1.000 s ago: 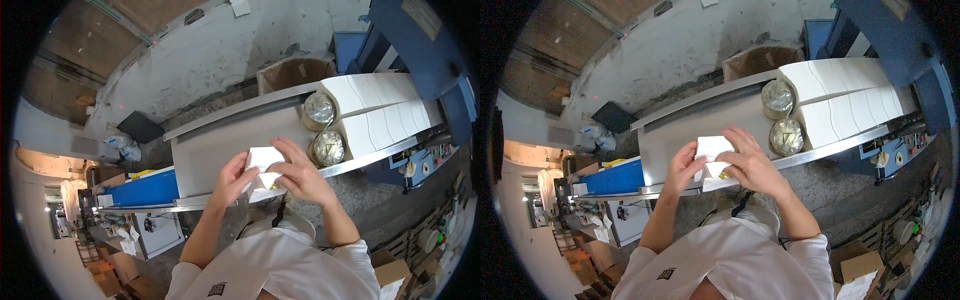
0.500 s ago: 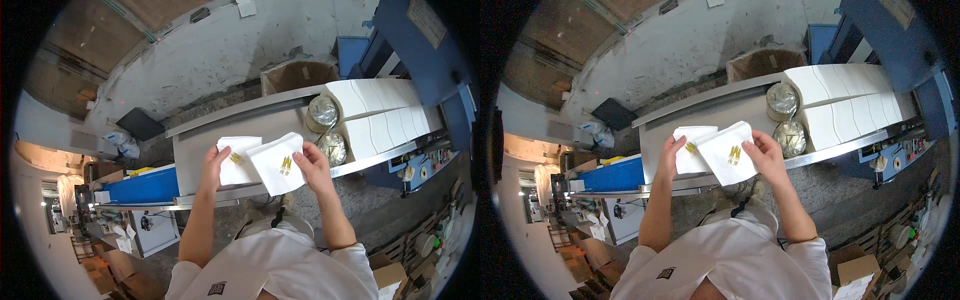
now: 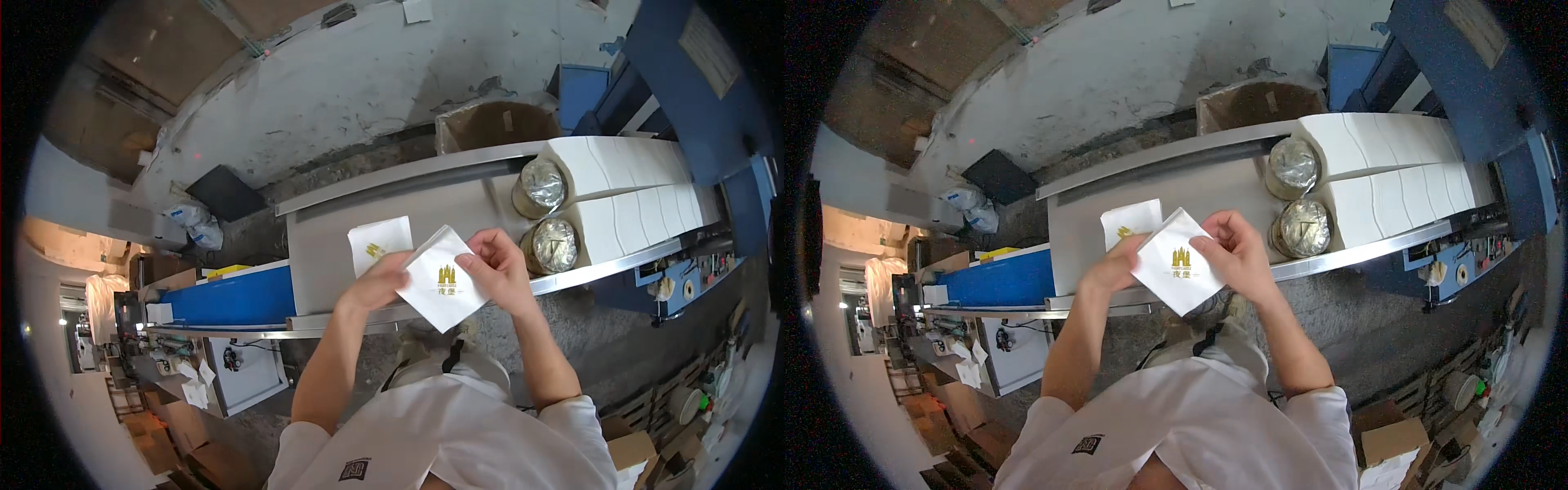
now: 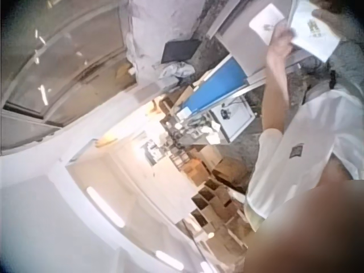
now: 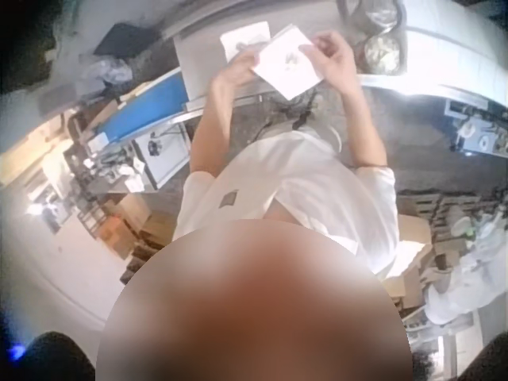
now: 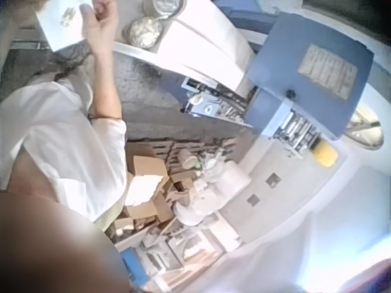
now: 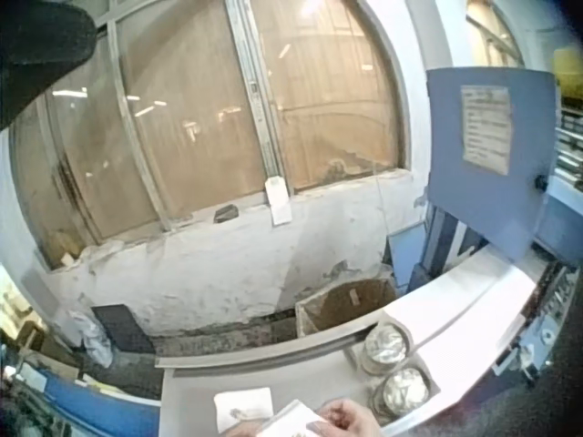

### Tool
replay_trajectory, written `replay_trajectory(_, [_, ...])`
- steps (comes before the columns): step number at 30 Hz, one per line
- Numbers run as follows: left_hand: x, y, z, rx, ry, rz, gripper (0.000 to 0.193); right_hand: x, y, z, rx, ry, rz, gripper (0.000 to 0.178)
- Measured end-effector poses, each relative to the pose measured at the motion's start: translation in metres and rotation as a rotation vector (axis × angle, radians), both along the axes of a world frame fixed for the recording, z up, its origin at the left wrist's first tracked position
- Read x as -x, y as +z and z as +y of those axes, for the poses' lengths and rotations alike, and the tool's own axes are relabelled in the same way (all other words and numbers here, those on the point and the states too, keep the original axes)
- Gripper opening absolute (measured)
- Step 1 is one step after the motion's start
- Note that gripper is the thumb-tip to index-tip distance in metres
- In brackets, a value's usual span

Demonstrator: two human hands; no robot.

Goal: Packing stacks of manufactured napkins into shipping boxes from a production line.

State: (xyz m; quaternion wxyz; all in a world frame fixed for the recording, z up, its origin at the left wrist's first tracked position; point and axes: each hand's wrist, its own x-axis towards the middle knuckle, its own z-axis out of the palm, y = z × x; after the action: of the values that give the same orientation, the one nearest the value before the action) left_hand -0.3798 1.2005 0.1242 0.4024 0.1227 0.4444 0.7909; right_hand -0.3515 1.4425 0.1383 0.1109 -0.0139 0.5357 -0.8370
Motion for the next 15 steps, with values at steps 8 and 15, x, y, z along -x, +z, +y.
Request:
replay_trajectory(8, [-0.024,0.013,0.015,0.105,0.219,-0.163,0.045,-0.004,0.012,-0.021,-0.715,-0.339,0.602,0.017])
replay_trajectory(15, [-0.035,0.000,0.014,-0.028,0.370,-0.235,0.047,0.004,0.010,-0.031,-0.879,-0.367,0.870,0.023])
